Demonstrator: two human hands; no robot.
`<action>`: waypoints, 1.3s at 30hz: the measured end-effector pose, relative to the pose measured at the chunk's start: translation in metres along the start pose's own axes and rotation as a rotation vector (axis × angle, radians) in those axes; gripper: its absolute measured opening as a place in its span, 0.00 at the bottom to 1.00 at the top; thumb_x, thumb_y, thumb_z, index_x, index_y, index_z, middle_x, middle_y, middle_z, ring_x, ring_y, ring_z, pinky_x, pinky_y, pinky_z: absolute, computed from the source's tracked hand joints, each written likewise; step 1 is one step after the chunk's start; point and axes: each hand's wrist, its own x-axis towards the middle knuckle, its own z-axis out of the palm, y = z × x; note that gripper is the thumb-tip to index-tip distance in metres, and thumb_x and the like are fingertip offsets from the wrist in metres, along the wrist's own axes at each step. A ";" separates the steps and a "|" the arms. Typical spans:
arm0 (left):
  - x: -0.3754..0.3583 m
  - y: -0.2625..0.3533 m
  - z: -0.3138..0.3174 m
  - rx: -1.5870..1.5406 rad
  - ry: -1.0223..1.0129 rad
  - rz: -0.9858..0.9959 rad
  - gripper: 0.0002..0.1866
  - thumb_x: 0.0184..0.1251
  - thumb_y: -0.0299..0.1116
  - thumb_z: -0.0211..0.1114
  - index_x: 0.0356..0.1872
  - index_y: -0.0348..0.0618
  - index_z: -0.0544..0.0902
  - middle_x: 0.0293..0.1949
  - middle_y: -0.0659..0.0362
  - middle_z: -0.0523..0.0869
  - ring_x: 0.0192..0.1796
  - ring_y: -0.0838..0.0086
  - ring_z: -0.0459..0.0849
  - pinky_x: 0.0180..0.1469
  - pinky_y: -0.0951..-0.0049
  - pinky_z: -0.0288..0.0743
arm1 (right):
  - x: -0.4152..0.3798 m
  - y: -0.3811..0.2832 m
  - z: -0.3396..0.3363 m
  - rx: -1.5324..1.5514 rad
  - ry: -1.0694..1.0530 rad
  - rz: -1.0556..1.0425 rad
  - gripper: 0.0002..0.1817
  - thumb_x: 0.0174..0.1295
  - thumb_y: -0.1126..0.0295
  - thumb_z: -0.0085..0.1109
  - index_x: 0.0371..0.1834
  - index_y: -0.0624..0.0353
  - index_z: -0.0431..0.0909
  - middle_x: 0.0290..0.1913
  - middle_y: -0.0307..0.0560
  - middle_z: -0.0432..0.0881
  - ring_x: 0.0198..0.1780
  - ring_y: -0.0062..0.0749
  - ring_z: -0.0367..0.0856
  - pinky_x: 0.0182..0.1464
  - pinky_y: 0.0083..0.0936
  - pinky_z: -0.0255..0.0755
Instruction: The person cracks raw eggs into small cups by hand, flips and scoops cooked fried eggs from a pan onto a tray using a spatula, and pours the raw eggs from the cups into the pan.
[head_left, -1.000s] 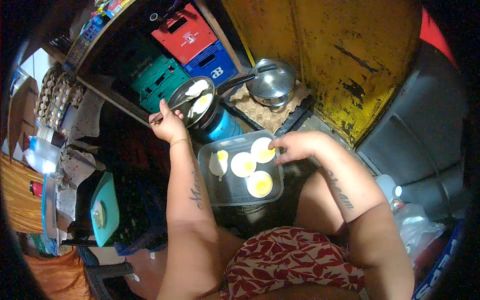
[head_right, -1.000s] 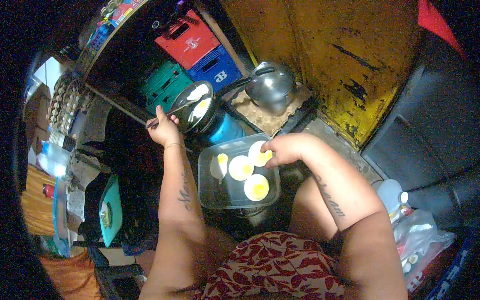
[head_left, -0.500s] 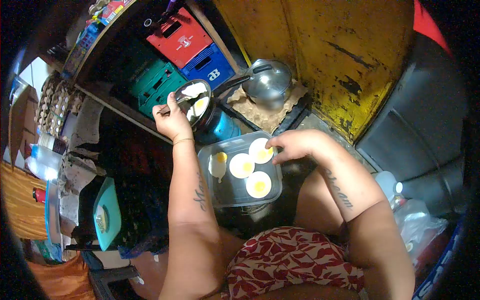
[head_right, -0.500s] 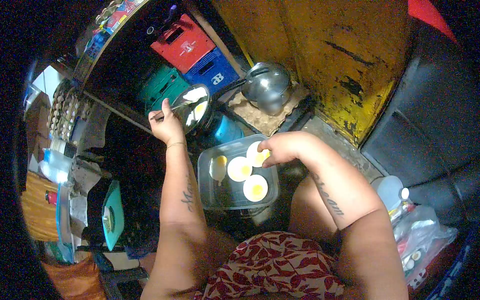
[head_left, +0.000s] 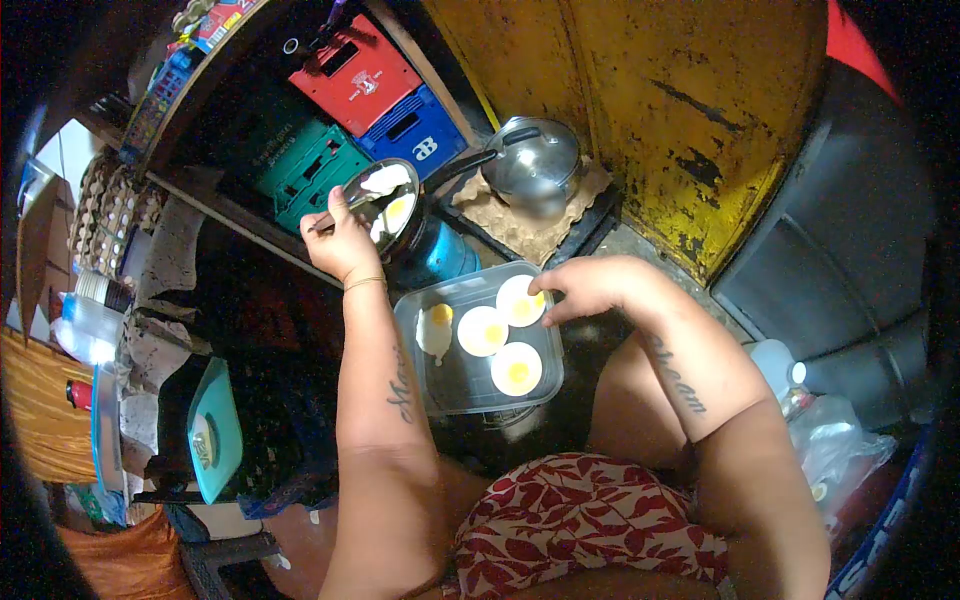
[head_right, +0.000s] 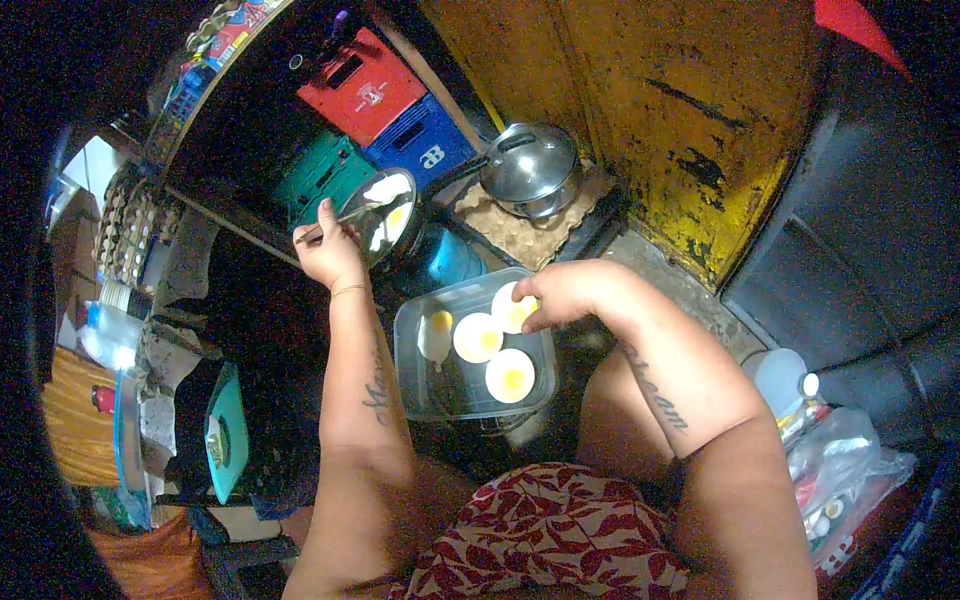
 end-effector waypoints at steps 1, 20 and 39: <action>0.001 0.001 -0.001 -0.130 0.019 -0.116 0.18 0.67 0.36 0.71 0.30 0.42 0.69 0.22 0.58 0.79 0.18 0.77 0.76 0.17 0.78 0.69 | 0.000 0.000 0.000 -0.001 -0.002 0.002 0.35 0.60 0.51 0.68 0.67 0.57 0.72 0.61 0.62 0.78 0.63 0.53 0.76 0.65 0.39 0.69; 0.013 -0.016 -0.137 -0.282 0.214 -0.299 0.20 0.74 0.45 0.62 0.35 0.37 0.69 0.27 0.54 0.80 0.25 0.76 0.80 0.23 0.77 0.78 | 0.010 -0.001 0.012 -0.027 -0.003 0.023 0.35 0.57 0.50 0.68 0.66 0.55 0.74 0.58 0.61 0.81 0.60 0.51 0.80 0.62 0.38 0.72; -0.010 0.009 -0.244 -0.310 0.149 -0.297 0.16 0.75 0.44 0.60 0.36 0.43 0.67 0.23 0.55 0.80 0.23 0.76 0.79 0.21 0.80 0.73 | 0.008 -0.021 0.020 -0.118 -0.044 0.095 0.34 0.60 0.53 0.68 0.67 0.56 0.73 0.58 0.57 0.82 0.60 0.42 0.80 0.62 0.34 0.71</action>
